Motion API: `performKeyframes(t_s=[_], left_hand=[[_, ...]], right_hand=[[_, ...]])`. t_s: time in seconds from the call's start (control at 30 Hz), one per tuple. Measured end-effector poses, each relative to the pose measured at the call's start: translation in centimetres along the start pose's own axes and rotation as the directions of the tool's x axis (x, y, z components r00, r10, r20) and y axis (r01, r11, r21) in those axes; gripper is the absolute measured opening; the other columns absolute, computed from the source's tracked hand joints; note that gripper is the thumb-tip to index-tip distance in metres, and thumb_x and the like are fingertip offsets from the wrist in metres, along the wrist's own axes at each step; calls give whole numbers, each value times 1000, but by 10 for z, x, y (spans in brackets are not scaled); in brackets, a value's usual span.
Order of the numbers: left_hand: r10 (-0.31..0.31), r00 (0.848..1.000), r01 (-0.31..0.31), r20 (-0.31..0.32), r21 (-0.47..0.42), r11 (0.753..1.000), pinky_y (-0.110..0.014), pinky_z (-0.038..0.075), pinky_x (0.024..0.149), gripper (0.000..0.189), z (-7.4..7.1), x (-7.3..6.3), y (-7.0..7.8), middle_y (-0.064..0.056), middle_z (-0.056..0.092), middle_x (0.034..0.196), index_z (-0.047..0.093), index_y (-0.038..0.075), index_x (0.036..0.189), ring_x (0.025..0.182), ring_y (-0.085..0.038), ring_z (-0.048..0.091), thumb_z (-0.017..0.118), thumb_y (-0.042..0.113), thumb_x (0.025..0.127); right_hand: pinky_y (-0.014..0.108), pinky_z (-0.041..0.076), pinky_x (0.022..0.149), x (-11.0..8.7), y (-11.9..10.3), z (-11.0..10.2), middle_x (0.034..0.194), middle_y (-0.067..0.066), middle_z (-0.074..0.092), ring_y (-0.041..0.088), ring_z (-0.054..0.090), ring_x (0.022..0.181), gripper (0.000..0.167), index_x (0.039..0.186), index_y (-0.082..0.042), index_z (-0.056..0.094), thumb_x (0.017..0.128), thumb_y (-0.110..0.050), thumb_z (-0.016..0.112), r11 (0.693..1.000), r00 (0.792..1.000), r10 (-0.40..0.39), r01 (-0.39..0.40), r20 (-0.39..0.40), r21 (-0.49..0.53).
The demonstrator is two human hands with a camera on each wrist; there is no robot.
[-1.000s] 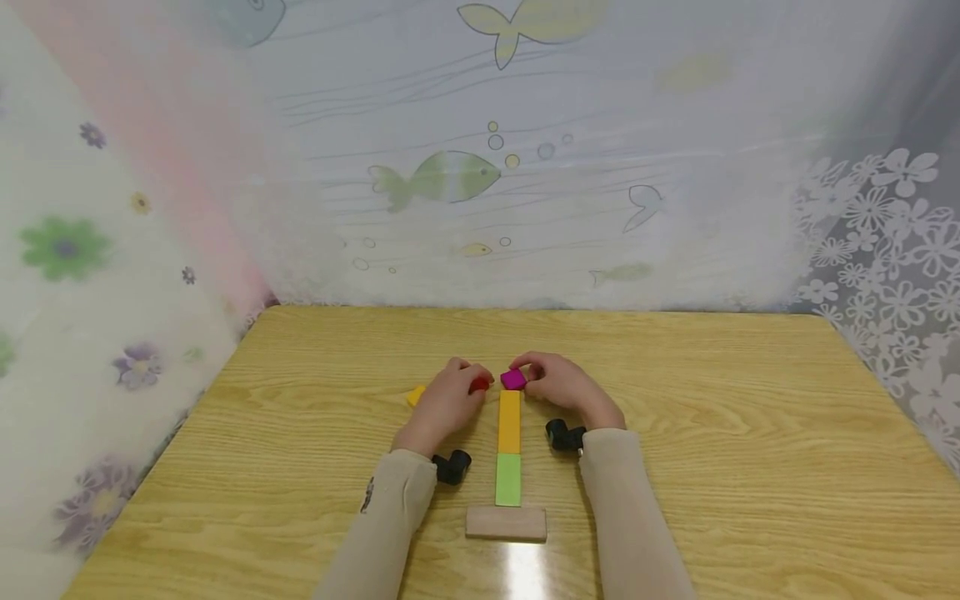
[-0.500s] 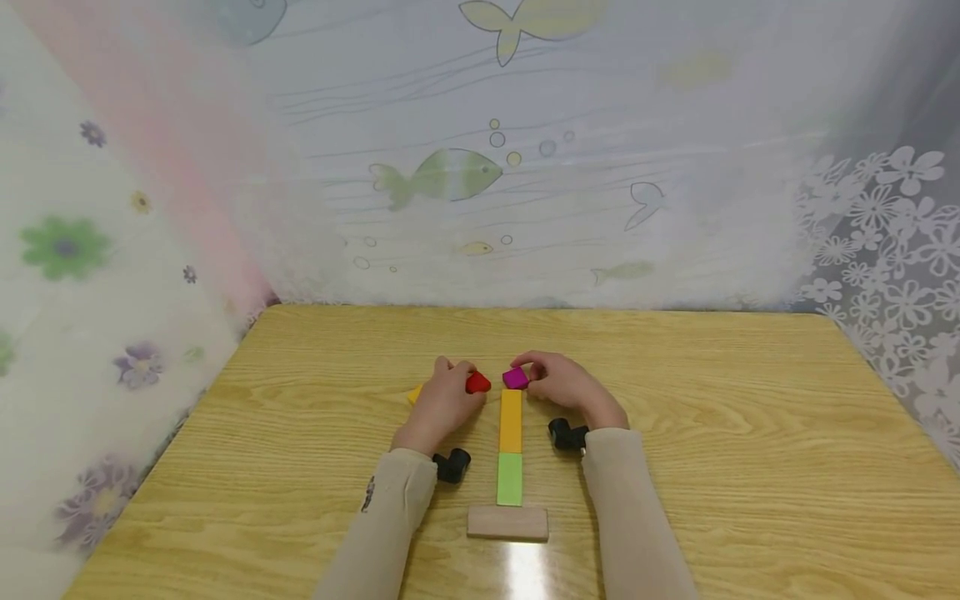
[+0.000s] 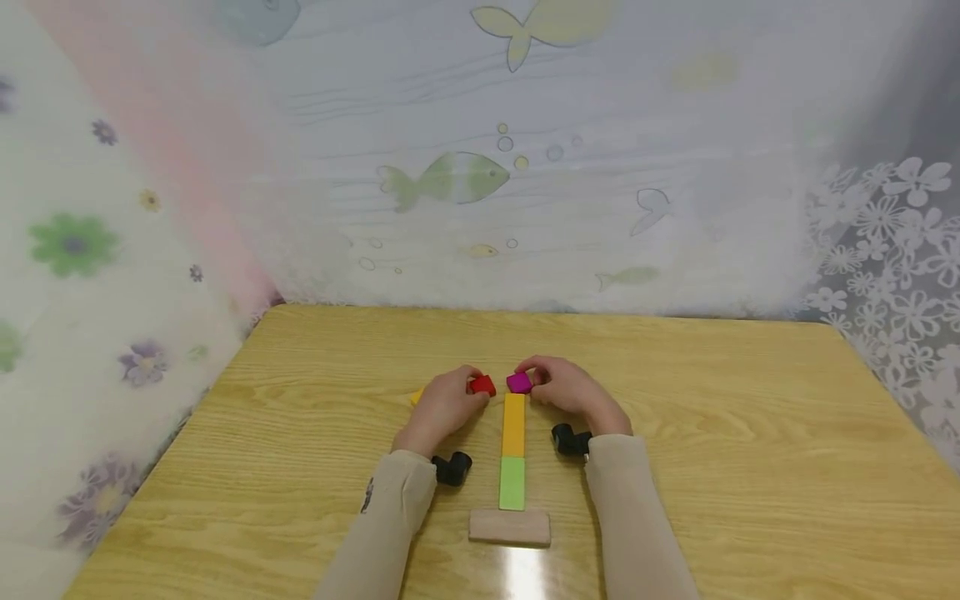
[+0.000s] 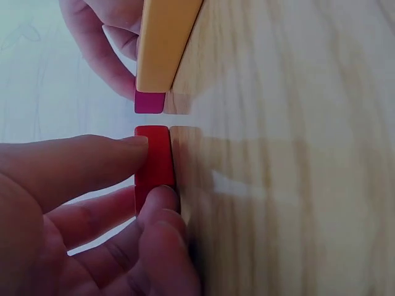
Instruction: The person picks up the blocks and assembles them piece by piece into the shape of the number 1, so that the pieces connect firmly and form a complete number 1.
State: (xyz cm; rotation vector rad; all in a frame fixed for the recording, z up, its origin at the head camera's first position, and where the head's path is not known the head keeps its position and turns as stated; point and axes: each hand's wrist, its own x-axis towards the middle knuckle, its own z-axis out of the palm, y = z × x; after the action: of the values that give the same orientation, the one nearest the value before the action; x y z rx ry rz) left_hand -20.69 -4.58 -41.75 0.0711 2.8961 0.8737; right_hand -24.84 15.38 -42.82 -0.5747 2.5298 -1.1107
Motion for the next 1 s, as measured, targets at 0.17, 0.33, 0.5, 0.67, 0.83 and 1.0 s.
performKeyframes(t_s=[0.17, 0.33, 0.5, 0.67, 0.83, 1.0], left_hand=[[14, 1000, -14, -10, 0, 1000, -32, 42, 70, 33, 1, 0, 1, -4, 60, 106, 56, 13, 116, 78, -18, 51, 57, 26, 86], [26, 1000, -26, -17, 5, 1000, -29, 42, 67, 32, 2, 1, 0, -3, 61, 102, 56, 14, 117, 74, -16, 51, 56, 25, 87], [27, 1000, -27, -13, 2, 1000, -28, 41, 62, 33, 1, 2, -1, -1, 61, 96, 56, 15, 117, 70, -15, 50, 57, 25, 86], [17, 1000, -17, -11, 1, 1000, -28, 41, 61, 32, 2, 3, -1, 1, 60, 88, 54, 14, 116, 68, -14, 50, 56, 26, 87], [34, 999, -34, 4, 14, 999, -28, 41, 62, 32, 4, 4, 0, 3, 58, 84, 52, 13, 117, 68, -13, 50, 56, 26, 87], [50, 999, -50, 13, 14, 999, -28, 41, 63, 32, 4, 3, 2, 3, 57, 83, 51, 13, 118, 69, -13, 49, 56, 25, 88]], right_hand=[[32, 36, 61, -1, 2, 1, 85, 6, 50, 21, 43, 69, 35, 115, -14, 55, 81, -5, 55, 1000, 1000, 5, -5, 2, 12], [32, 35, 61, 0, 1, 0, 83, 6, 50, 21, 43, 68, 34, 114, -14, 55, 81, -4, 55, 1000, 1000, 5, -5, -2, 20], [32, 35, 61, 0, 1, 0, 84, 6, 50, 21, 43, 68, 36, 115, -14, 55, 80, -4, 55, 1000, 1000, 8, -8, 4, 23], [32, 36, 62, 0, 1, 1, 86, 6, 50, 21, 44, 71, 39, 119, -13, 53, 80, -4, 55, 1000, 1000, 14, -14, 6, 17], [32, 35, 62, 1, 1, 1, 86, 6, 51, 21, 44, 70, 38, 117, -13, 54, 80, -4, 55, 1000, 1000, 21, -21, 0, 14], [32, 35, 61, 1, 1, 0, 85, 7, 50, 21, 43, 69, 38, 117, -13, 54, 80, -3, 54, 999, 1000, 27, -27, 1, 17]])
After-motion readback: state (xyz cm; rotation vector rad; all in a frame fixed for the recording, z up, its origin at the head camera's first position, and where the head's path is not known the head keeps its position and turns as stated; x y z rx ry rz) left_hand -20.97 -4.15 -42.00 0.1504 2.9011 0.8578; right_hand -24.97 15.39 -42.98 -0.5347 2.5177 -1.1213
